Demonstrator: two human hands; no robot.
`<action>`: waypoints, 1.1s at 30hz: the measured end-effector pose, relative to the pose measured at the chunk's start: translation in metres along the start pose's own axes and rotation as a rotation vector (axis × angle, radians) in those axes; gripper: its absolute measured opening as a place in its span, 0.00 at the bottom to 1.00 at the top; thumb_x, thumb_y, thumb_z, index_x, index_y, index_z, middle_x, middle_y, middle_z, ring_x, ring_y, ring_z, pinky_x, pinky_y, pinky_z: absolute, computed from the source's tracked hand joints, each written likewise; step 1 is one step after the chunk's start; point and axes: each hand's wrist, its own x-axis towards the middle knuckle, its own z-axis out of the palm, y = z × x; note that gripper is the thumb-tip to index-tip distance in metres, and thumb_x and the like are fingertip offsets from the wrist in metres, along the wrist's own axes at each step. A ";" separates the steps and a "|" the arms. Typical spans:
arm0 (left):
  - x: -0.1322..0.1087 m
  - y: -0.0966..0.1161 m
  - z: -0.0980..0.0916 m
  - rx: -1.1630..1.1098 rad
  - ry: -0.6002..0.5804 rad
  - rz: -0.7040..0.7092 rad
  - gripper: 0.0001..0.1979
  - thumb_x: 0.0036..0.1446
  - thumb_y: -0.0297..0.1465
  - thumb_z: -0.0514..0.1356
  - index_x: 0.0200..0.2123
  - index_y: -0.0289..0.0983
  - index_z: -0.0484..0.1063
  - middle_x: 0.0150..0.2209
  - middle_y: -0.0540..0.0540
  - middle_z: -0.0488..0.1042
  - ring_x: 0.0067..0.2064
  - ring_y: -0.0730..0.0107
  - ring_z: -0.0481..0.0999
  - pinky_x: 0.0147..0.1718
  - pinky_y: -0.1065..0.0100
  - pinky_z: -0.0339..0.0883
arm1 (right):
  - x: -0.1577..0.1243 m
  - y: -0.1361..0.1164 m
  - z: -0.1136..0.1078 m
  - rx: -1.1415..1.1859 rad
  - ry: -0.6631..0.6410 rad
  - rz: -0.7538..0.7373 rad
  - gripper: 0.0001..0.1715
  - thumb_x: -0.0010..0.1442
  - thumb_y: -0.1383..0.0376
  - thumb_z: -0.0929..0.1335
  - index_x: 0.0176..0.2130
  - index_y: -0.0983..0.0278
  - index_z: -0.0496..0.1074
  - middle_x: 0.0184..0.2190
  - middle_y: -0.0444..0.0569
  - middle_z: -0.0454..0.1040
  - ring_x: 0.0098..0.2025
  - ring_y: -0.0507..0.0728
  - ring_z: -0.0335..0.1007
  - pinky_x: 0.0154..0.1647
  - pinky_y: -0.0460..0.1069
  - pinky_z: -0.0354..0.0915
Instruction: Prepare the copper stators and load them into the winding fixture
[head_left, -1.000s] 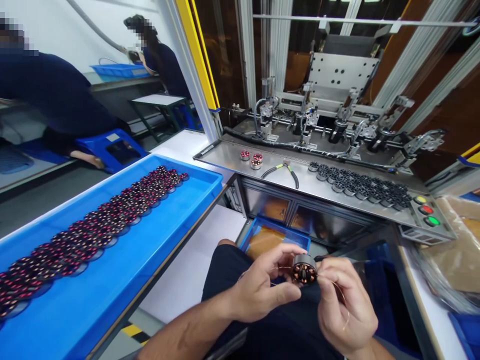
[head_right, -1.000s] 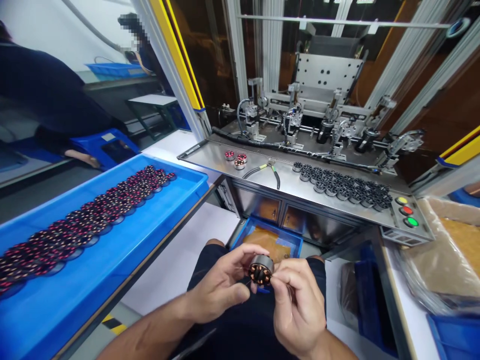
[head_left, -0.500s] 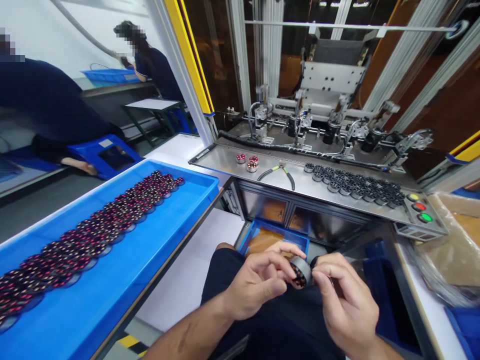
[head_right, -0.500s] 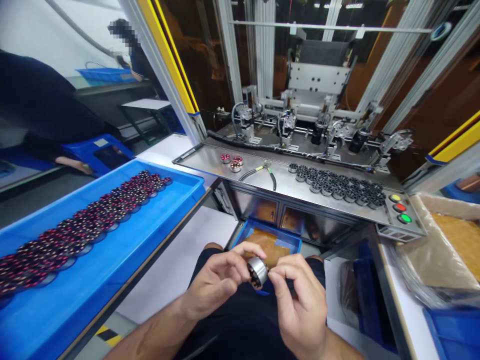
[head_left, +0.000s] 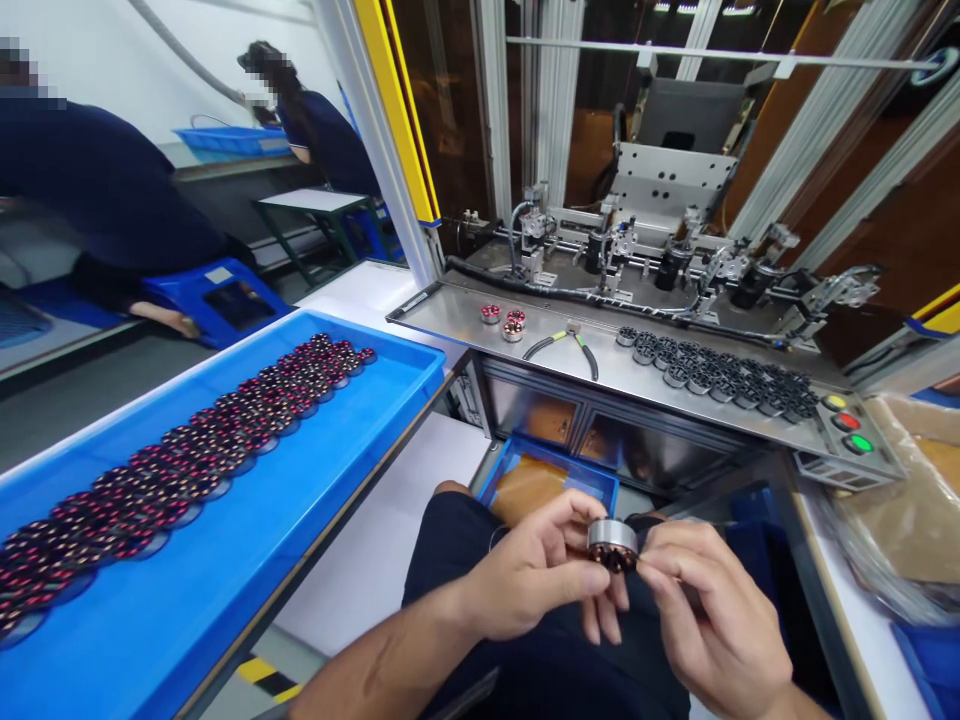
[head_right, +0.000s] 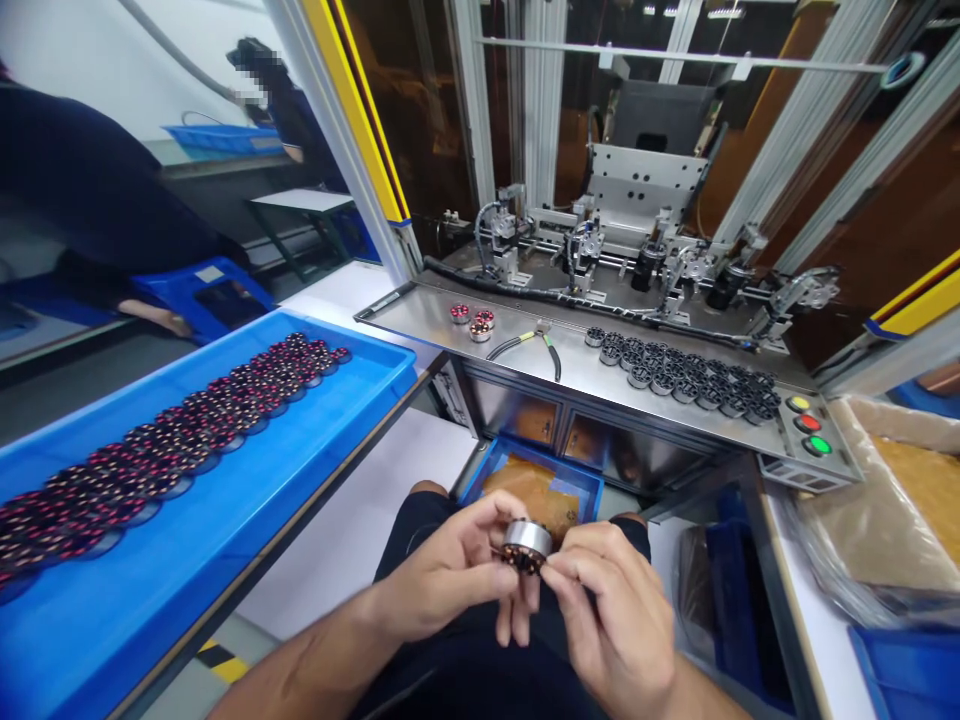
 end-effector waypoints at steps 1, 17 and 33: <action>0.000 0.000 0.001 -0.010 0.024 0.048 0.16 0.59 0.29 0.67 0.45 0.39 0.63 0.36 0.49 0.78 0.30 0.71 0.83 0.26 0.76 0.75 | 0.001 -0.002 0.001 0.000 0.012 0.038 0.08 0.62 0.76 0.67 0.38 0.65 0.71 0.30 0.47 0.73 0.31 0.51 0.73 0.32 0.45 0.71; 0.004 -0.006 0.007 -0.078 0.097 -0.050 0.20 0.56 0.41 0.69 0.42 0.33 0.69 0.32 0.42 0.80 0.31 0.65 0.83 0.25 0.73 0.75 | 0.007 0.002 -0.011 0.110 -0.034 -0.088 0.16 0.55 0.82 0.66 0.41 0.67 0.71 0.31 0.48 0.73 0.33 0.53 0.73 0.33 0.47 0.73; 0.003 -0.006 0.013 -0.124 0.155 0.134 0.17 0.51 0.27 0.72 0.42 0.36 0.70 0.39 0.46 0.81 0.36 0.68 0.85 0.34 0.71 0.77 | 0.008 0.004 -0.028 0.055 -0.188 -0.039 0.18 0.58 0.80 0.69 0.46 0.65 0.76 0.36 0.51 0.76 0.37 0.54 0.76 0.36 0.47 0.74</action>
